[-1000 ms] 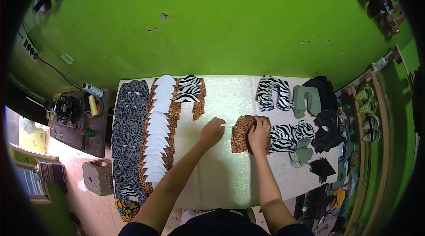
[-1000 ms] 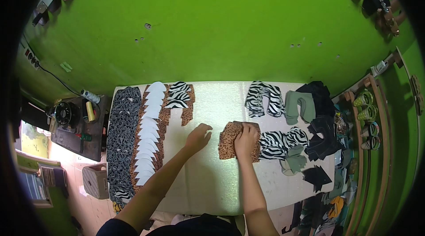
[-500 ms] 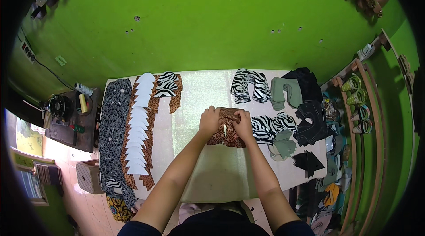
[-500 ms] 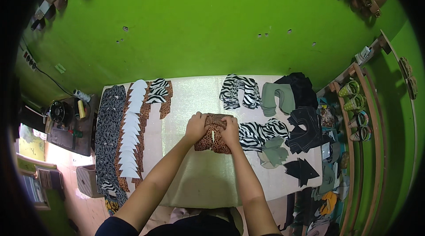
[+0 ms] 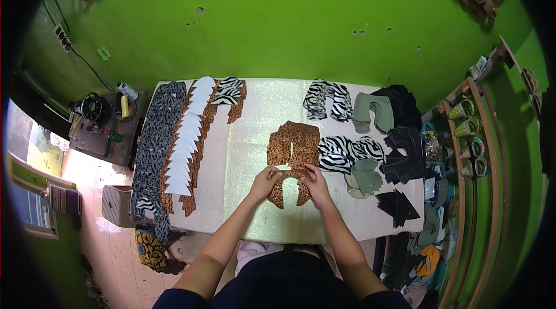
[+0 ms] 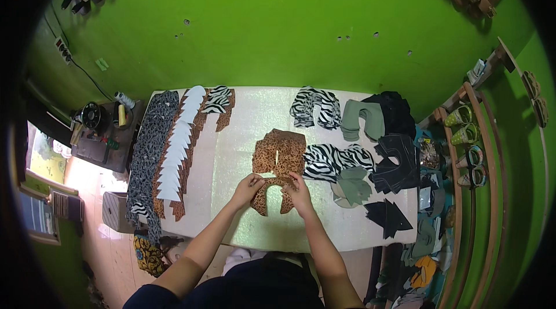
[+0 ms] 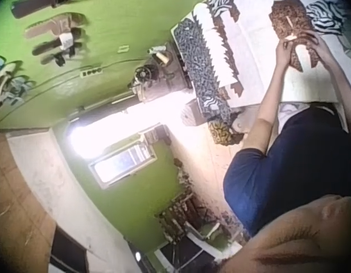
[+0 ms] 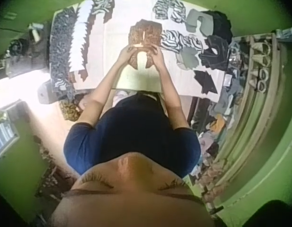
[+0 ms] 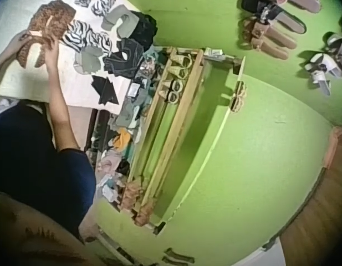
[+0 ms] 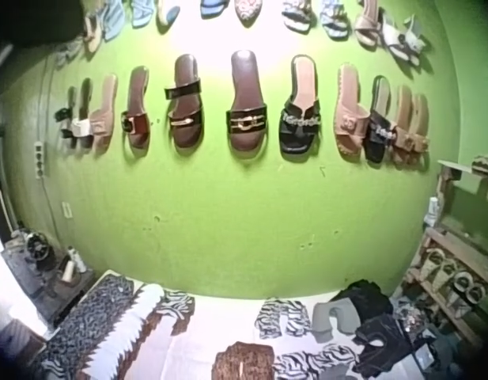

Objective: Organizing and stacking various patterned and colored fabric cutouts on a work table.

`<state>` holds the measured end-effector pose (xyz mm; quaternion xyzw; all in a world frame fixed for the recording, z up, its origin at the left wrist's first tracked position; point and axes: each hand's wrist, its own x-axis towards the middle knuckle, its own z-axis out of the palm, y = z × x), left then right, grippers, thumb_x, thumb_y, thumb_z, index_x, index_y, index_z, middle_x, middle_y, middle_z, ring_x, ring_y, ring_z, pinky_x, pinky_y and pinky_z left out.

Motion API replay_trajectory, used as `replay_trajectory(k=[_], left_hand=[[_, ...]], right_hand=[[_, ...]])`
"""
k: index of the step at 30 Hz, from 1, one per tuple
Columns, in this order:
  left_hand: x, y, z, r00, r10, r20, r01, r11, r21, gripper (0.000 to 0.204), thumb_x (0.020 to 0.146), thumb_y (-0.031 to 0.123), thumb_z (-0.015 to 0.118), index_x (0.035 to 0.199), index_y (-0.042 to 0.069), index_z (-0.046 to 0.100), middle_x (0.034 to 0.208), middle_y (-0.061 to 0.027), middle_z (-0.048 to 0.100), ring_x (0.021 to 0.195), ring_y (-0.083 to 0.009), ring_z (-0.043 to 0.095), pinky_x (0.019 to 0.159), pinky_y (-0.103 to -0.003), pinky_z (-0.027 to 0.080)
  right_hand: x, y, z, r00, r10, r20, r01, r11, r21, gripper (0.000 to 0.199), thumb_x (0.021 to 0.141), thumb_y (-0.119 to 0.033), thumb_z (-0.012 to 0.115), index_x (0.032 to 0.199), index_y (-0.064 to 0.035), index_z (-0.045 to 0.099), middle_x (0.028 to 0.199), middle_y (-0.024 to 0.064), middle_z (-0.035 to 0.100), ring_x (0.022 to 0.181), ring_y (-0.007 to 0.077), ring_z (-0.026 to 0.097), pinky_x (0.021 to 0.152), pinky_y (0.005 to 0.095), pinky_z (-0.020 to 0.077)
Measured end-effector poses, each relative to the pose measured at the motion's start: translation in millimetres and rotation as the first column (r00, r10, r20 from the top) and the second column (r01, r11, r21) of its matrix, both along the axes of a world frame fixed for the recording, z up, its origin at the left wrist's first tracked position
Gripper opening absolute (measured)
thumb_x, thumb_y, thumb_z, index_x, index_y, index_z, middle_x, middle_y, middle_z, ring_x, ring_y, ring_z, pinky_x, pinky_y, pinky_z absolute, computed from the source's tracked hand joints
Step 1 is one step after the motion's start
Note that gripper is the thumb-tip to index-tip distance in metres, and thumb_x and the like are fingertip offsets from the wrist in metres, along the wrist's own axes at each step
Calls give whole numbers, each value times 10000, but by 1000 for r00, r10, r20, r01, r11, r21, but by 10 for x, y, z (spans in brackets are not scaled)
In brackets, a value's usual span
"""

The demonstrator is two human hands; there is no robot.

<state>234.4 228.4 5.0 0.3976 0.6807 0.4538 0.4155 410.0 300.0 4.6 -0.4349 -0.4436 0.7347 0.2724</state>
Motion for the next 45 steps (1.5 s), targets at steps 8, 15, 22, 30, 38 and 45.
replay_trajectory(k=[8, 15, 22, 30, 38, 45], left_hand=[[291, -259, 57, 951, -28, -307, -3, 995, -103, 211, 784, 186, 615, 887, 4, 587, 806, -164, 616, 736, -294, 600, 686, -360, 462], [393, -229, 220, 890, -42, -454, -65, 974, -218, 233, 787, 251, 607, 894, 44, 609, 821, -124, 628, 757, -310, 600, 678, -377, 467], [420, -139, 149, 721, 112, -684, -76, 994, 83, 250, 812, 224, 555, 982, 41, 566, 988, -137, 554, 925, -306, 543, 785, -377, 442], [801, 239, 345, 936, -136, -325, 109, 989, -100, 261, 853, 200, 505, 1017, 3, 554, 1004, -134, 569, 882, -256, 578, 801, -333, 447], [1019, 387, 140, 835, -137, 533, 246, 959, -139, 329, 879, 258, 539, 1074, 2, 470, 895, -42, 553, 798, -109, 554, 721, -215, 455], [1176, 349, 288, 793, 55, 607, 130, 958, -256, 538, 823, 316, 624, 1170, -4, 366, 952, -67, 526, 818, -108, 546, 705, -252, 496]], right_hand=[[323, -384, -312, 945, 45, 324, -135, 956, 261, 268, 824, 8, 480, 1071, -42, 569, 999, 116, 609, 887, 205, 599, 768, 294, 451], [411, -283, -70, 907, -32, 421, -255, 752, 608, 238, 777, 18, 496, 948, -59, 643, 964, 126, 603, 888, 273, 554, 816, 317, 431], [537, 85, 155, 606, -524, 598, -418, 430, 800, 334, 733, -114, 610, 1064, -74, 585, 1106, 147, 488, 1059, 291, 436, 901, 422, 346], [731, 567, 294, 510, -500, 700, -597, 381, 706, 373, 689, -159, 683, 1028, -77, 551, 975, 95, 517, 962, 269, 475, 819, 395, 353], [704, 183, 246, 783, -285, 553, -316, 585, 747, 218, 689, -97, 679, 853, -10, 563, 727, 93, 547, 644, 217, 526, 569, 333, 424], [778, -91, 118, 966, -51, 254, -52, 923, 381, 254, 782, -101, 656, 971, -32, 501, 698, -24, 474, 600, 46, 410, 528, 192, 360]])
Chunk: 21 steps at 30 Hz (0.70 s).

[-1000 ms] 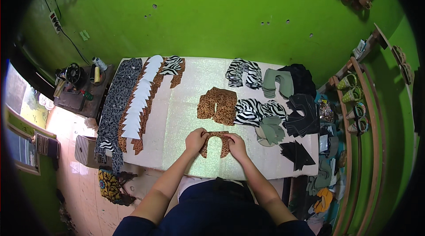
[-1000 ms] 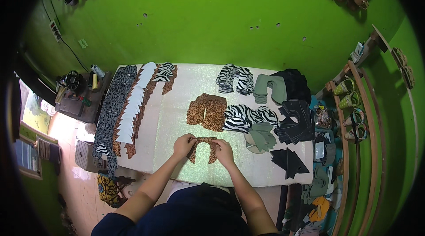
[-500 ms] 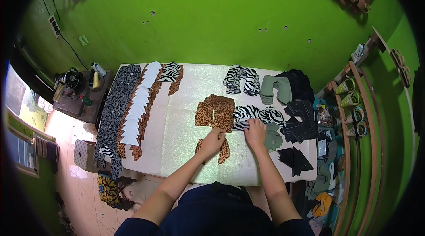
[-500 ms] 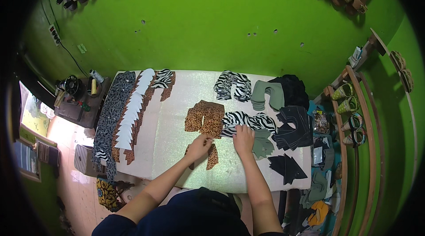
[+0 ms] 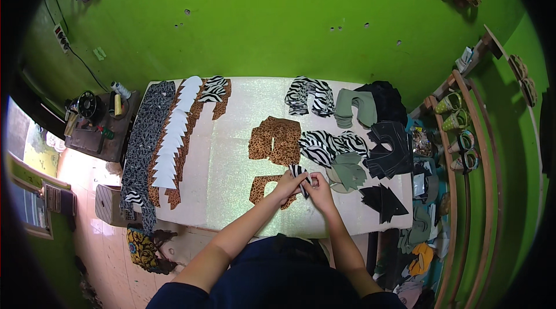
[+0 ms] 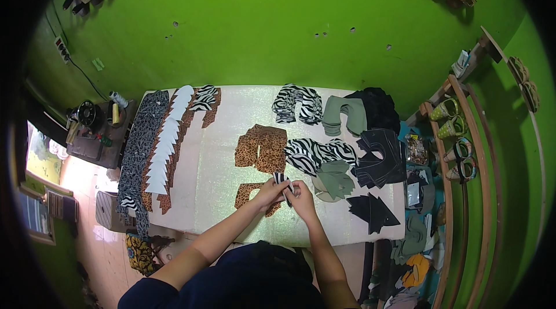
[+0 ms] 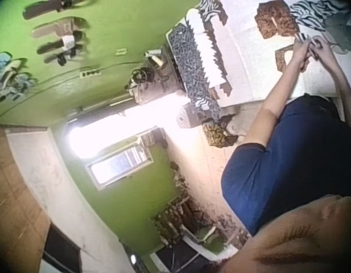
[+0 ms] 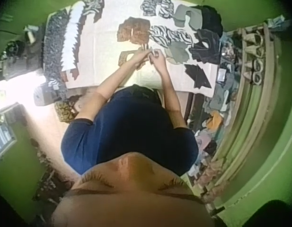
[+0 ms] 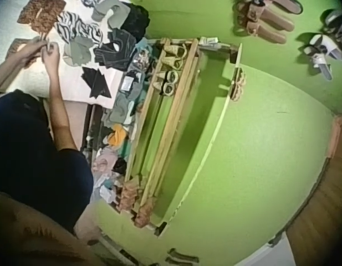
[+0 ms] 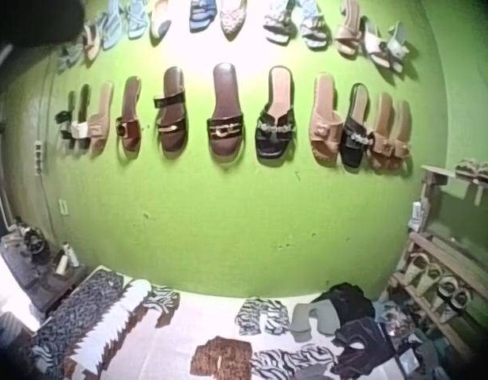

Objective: Organizing and stacking various patterned and colored fabric cutouts on a work table.

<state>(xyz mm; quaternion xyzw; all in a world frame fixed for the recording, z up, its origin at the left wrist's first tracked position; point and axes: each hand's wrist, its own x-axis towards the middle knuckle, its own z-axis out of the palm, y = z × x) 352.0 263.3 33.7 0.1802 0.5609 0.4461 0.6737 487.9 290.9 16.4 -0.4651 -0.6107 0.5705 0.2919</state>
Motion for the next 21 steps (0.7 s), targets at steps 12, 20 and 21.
replay_trajectory(k=[12, 20, 21], left_hand=[[56, 13, -163, 987, 148, -67, -147, 989, 15, 869, 753, 206, 702, 1330, -85, 121, 897, -123, 527, 715, -139, 567, 576, -211, 494], [-37, -38, -50, 983, 141, 119, -141, 990, -6, 811, 798, 168, 661, 1346, -40, 100, 1066, -155, 496, 926, -188, 562, 808, -272, 514], [-49, -48, -17, 978, 122, 167, -127, 992, 21, 788, 808, 156, 648, 1348, -35, 106, 1077, -156, 499, 965, -199, 555, 845, -280, 502]], right_hand=[[60, 41, -86, 993, -7, 119, -14, 984, 176, 390, 722, -103, 701, 1061, -25, 522, 939, 32, 541, 763, 108, 458, 646, 227, 403], [105, 53, -91, 989, 53, 136, -75, 983, 167, 484, 750, -229, 695, 1155, -55, 493, 1018, 75, 514, 838, 155, 500, 727, 277, 435], [109, 66, -103, 996, 80, 32, -81, 996, 38, 461, 768, -215, 681, 1154, -49, 493, 1002, 66, 519, 834, 142, 502, 723, 264, 432]])
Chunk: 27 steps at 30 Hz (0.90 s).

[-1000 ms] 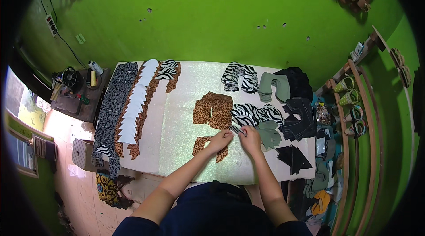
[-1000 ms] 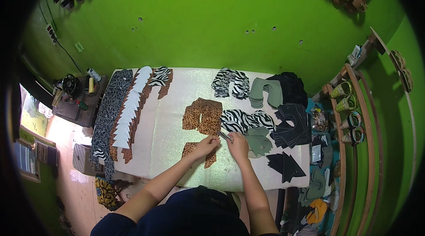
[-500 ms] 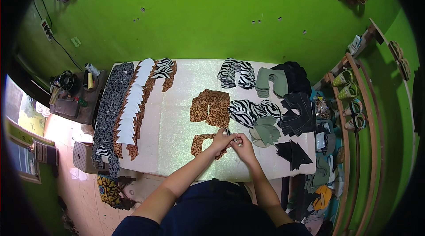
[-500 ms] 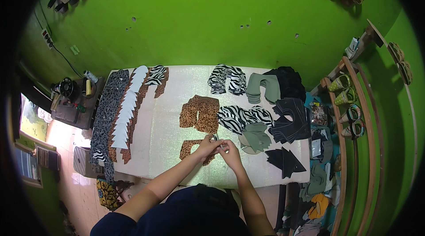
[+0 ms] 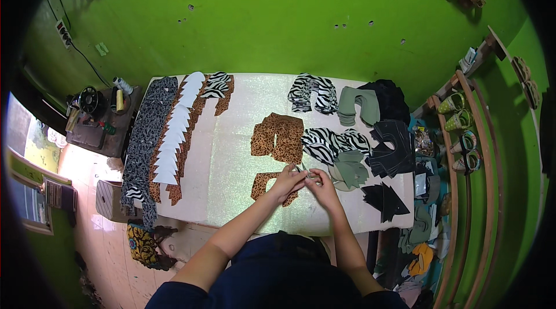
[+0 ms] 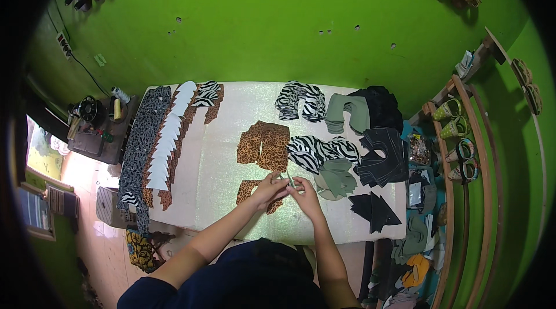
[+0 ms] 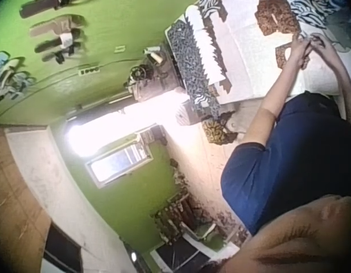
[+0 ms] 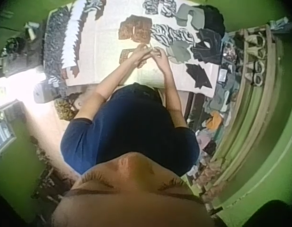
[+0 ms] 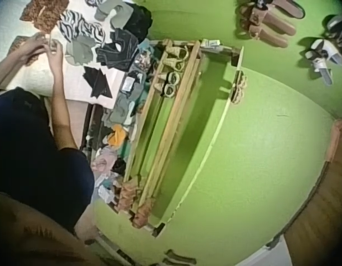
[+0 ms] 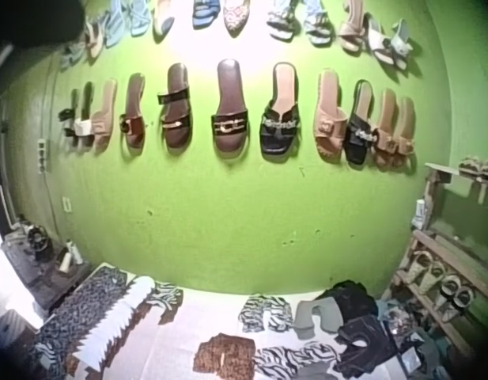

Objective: Organizing and stacking various patterned and colored fabric cutouts on a work table.

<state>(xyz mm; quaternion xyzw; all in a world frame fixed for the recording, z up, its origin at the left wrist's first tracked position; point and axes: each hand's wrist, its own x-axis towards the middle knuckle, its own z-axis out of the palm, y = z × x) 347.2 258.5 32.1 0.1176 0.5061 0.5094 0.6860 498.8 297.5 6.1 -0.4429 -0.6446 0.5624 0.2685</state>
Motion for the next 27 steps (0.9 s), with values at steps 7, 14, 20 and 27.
replay_trajectory(k=[7, 14, 20, 27], left_hand=[[-41, -46, -55, 996, -37, 75, 34, 999, 41, 722, 837, 117, 604, 1352, -22, 119, 1101, -140, 508, 1005, -209, 550, 878, -288, 484], [-63, -67, -57, 992, -52, 115, 46, 997, 56, 680, 831, 100, 605, 1342, 0, 169, 1107, -113, 508, 1019, -189, 544, 883, -287, 478], [-96, -95, -11, 996, -61, 67, 59, 998, 19, 630, 820, 106, 617, 1305, -4, 231, 1093, -113, 507, 997, -183, 552, 875, -288, 480], [-194, -137, -99, 961, 187, 201, -170, 980, -100, 624, 831, 137, 612, 1298, -9, 225, 1052, -158, 498, 932, -237, 578, 807, -305, 525]], right_hand=[[61, 32, -7, 990, -7, -139, -19, 983, -184, 369, 802, -166, 651, 1118, -32, 514, 984, 54, 533, 818, 98, 508, 711, 222, 427], [74, 54, 9, 979, -30, -201, -28, 960, -280, 289, 812, -151, 636, 1057, -26, 546, 860, 15, 563, 720, 77, 511, 645, 223, 425], [106, 116, 48, 964, -163, 212, 132, 980, 150, 305, 802, -156, 622, 1059, -10, 547, 888, 87, 578, 791, 190, 551, 698, 263, 438], [-109, -110, 503, 946, -38, 320, -187, 745, 640, 379, 789, -254, 626, 1093, -39, 554, 999, 112, 560, 1032, 287, 470, 861, 362, 371]])
